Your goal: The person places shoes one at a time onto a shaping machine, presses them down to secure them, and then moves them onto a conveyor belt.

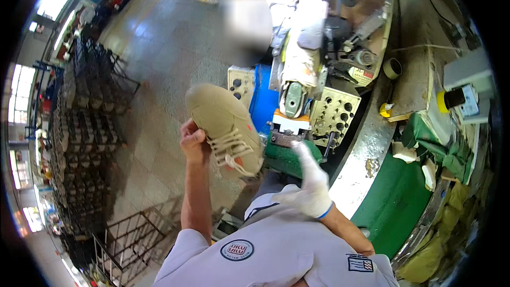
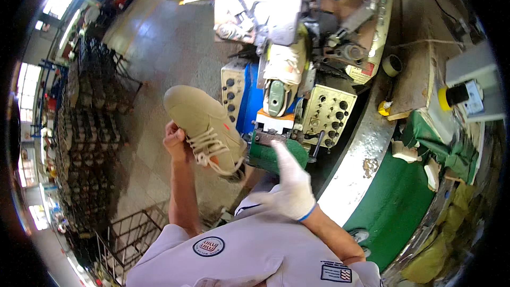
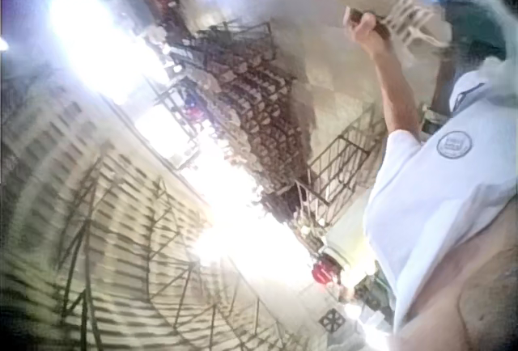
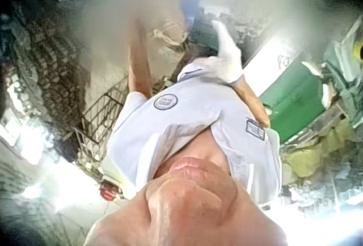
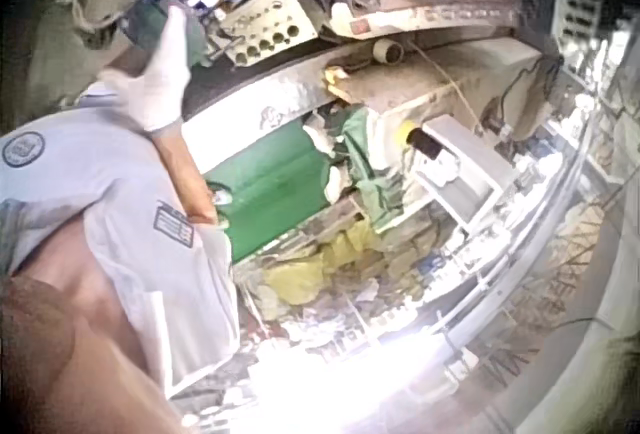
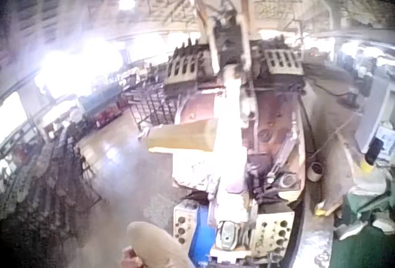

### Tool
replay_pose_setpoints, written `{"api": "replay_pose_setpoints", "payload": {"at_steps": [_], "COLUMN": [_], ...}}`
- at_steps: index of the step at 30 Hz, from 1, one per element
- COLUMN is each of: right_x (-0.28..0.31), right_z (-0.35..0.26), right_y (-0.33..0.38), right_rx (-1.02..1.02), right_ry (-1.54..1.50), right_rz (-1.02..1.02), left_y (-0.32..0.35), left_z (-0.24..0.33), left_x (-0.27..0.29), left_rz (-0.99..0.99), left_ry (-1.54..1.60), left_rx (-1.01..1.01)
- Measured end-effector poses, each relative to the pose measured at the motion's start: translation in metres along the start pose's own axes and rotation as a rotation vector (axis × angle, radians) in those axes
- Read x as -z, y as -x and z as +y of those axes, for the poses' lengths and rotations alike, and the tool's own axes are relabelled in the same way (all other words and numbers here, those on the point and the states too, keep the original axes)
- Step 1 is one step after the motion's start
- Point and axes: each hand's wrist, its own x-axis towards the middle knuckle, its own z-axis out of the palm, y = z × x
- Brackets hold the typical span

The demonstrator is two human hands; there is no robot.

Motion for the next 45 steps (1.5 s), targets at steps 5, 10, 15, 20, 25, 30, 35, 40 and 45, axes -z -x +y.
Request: {"api": "replay_pose_setpoints", "payload": {"at_steps": [5,10,15,20,25,30,35,40,45], "right_x": [-0.004,0.052,0.066,0.089,0.125,0.102,0.062,-0.013,-0.034], "right_z": [0.017,0.044,0.084,0.161,0.287,0.471,0.432,0.415,0.376], "right_y": [0.012,0.066,0.151,0.255,0.391,0.536,0.458,0.489,0.475], "right_rx": [0.104,-0.138,-0.337,-0.459,-0.887,-1.219,-0.952,-1.523,-1.392], "right_ry": [0.245,0.200,-0.509,-1.214,-0.897,-0.048,-0.427,-0.333,-0.546], "right_rz": [0.233,0.511,0.730,1.201,1.592,1.679,1.886,1.635,1.622], "left_y": [-0.002,0.005,0.050,0.122,0.132,0.105,0.081,0.046,-0.024], "left_z": [-0.054,-0.116,-0.220,-0.292,-0.289,-0.270,-0.200,-0.160,-0.128], "left_x": [-0.121,-0.216,-0.297,-0.308,-0.297,-0.295,-0.253,-0.216,-0.073], "left_rz": [-0.185,-0.409,-0.465,-1.026,-0.985,-0.902,-0.651,-0.270,0.252], "left_ry": [0.320,0.213,-0.182,-0.812,-0.833,-0.871,-0.943,-0.829,-0.754], "left_rx": [0.076,0.360,0.541,0.561,0.658,0.542,0.313,0.140,-0.084]}}
